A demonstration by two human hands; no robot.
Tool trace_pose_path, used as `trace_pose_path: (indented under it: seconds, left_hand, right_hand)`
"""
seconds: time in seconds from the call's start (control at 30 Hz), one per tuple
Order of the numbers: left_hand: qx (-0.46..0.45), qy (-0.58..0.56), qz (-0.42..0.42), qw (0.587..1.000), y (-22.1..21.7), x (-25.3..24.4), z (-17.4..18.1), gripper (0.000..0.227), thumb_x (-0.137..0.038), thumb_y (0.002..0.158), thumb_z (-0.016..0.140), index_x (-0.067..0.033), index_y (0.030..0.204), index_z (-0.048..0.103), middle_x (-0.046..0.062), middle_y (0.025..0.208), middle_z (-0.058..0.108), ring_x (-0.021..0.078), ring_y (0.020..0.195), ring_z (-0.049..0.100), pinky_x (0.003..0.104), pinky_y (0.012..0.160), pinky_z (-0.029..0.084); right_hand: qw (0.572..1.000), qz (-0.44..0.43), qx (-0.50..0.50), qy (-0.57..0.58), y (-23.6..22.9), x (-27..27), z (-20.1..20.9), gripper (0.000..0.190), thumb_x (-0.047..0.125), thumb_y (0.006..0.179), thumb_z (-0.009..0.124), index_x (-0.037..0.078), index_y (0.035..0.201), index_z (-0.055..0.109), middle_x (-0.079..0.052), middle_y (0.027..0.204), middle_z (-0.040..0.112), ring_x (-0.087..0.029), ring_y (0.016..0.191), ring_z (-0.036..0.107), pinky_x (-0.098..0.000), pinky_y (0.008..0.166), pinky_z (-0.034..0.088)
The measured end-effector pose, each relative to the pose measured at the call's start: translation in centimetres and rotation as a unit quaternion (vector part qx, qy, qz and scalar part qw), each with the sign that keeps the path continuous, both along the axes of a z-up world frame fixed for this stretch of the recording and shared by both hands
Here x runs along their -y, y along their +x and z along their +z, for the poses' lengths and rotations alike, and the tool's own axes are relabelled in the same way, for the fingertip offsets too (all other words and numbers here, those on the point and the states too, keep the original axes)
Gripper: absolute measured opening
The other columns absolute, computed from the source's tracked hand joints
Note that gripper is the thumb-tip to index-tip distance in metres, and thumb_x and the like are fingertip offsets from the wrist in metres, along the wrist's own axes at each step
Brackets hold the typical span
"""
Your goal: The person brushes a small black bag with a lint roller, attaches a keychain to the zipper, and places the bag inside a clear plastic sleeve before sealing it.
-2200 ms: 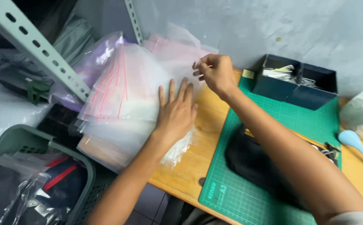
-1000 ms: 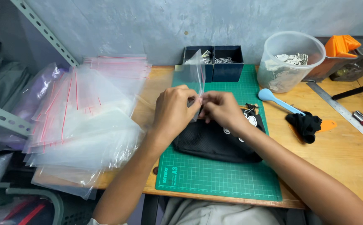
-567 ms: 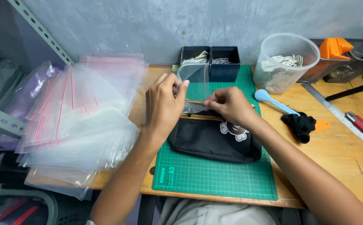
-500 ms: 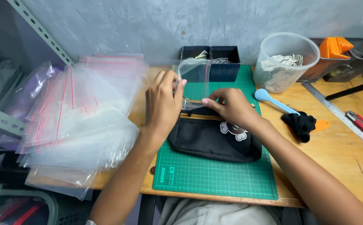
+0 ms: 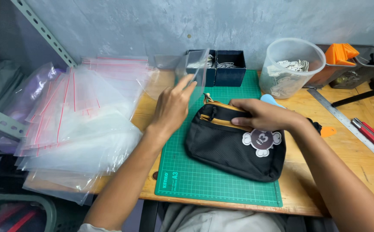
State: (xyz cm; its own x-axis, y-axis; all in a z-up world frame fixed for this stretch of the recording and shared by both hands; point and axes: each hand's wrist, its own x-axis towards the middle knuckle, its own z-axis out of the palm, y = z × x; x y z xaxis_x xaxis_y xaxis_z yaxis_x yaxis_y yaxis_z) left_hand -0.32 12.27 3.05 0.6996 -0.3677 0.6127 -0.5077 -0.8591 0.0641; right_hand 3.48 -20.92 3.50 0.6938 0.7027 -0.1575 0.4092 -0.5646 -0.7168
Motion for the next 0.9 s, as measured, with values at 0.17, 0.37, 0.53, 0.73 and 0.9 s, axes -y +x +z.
trace_pose_path:
  seconds: [0.17, 0.37, 0.53, 0.73, 0.9]
  left_hand:
    - [-0.076, -0.027, -0.059, 0.995, -1.0, 2.2, -0.2, 0.062, 0.014, 0.089, 0.069, -0.0026, 0.148, 0.070, 0.016, 0.159, 0.063, 0.0499, 0.106, 0.080, 0.059, 0.091, 0.067]
    - [-0.217, -0.054, -0.125, 0.967, -4.6, 3.3, 3.8, 0.086, 0.023, 0.087, 0.062, 0.0042, 0.169, 0.050, 0.022, 0.180, 0.045, 0.0550, 0.141, 0.063, 0.063, 0.106, 0.061]
    - [-0.308, -0.048, -0.161, 0.936, -6.0, 3.3, 5.1, 0.103, 0.020, 0.076, 0.054, 0.0011, 0.177, 0.039, 0.026, 0.185, 0.036, 0.0592, 0.151, 0.052, 0.070, 0.114, 0.052]
    - [-0.311, 0.023, -0.157, 0.937, -6.3, 4.1, 4.9, 0.106, 0.004, 0.074, 0.057, -0.0011, 0.179, 0.038, 0.021, 0.187, 0.036, 0.0580, 0.141, 0.063, 0.068, 0.108, 0.056]
    - [-0.314, 0.060, -0.137, 0.937, -6.7, 4.8, 5.1, 0.103, -0.013, 0.071, 0.061, 0.0004, 0.172, 0.049, 0.020, 0.180, 0.048, 0.0586, 0.124, 0.072, 0.067, 0.099, 0.060]
  right_hand:
    - [0.988, -0.024, -0.111, 0.109, -2.3, 1.1, 5.1, 0.042, 0.008, 0.101, 0.078, 0.009, 0.142, 0.083, -0.003, 0.094, 0.091, -0.012, 0.083, 0.075, -0.0331, 0.079, 0.065]
    - [0.980, -0.142, -0.108, 0.093, 0.4, 1.7, 1.7, 0.011, 0.008, 0.097, 0.082, 0.004, 0.104, 0.089, -0.004, 0.073, 0.080, -0.017, 0.062, 0.070, -0.0309, 0.058, 0.054]
    - [0.970, -0.215, -0.083, 0.078, 1.5, 2.0, 0.2, 0.012, 0.009, 0.096, 0.081, 0.006, 0.105, 0.089, -0.008, 0.074, 0.082, -0.021, 0.064, 0.069, -0.0340, 0.062, 0.053]
    - [0.959, -0.273, -0.010, -0.075, 1.4, 0.0, 0.2, 0.056, 0.030, 0.089, 0.086, 0.022, 0.144, 0.082, -0.018, 0.112, 0.088, -0.036, 0.121, 0.081, -0.0508, 0.101, 0.062]
    - [0.976, -0.199, 0.041, -0.081, -1.9, -2.6, 4.0, 0.075, 0.016, 0.096, 0.077, 0.032, 0.168, 0.062, -0.032, 0.131, 0.081, -0.055, 0.141, 0.066, -0.0626, 0.120, 0.053]
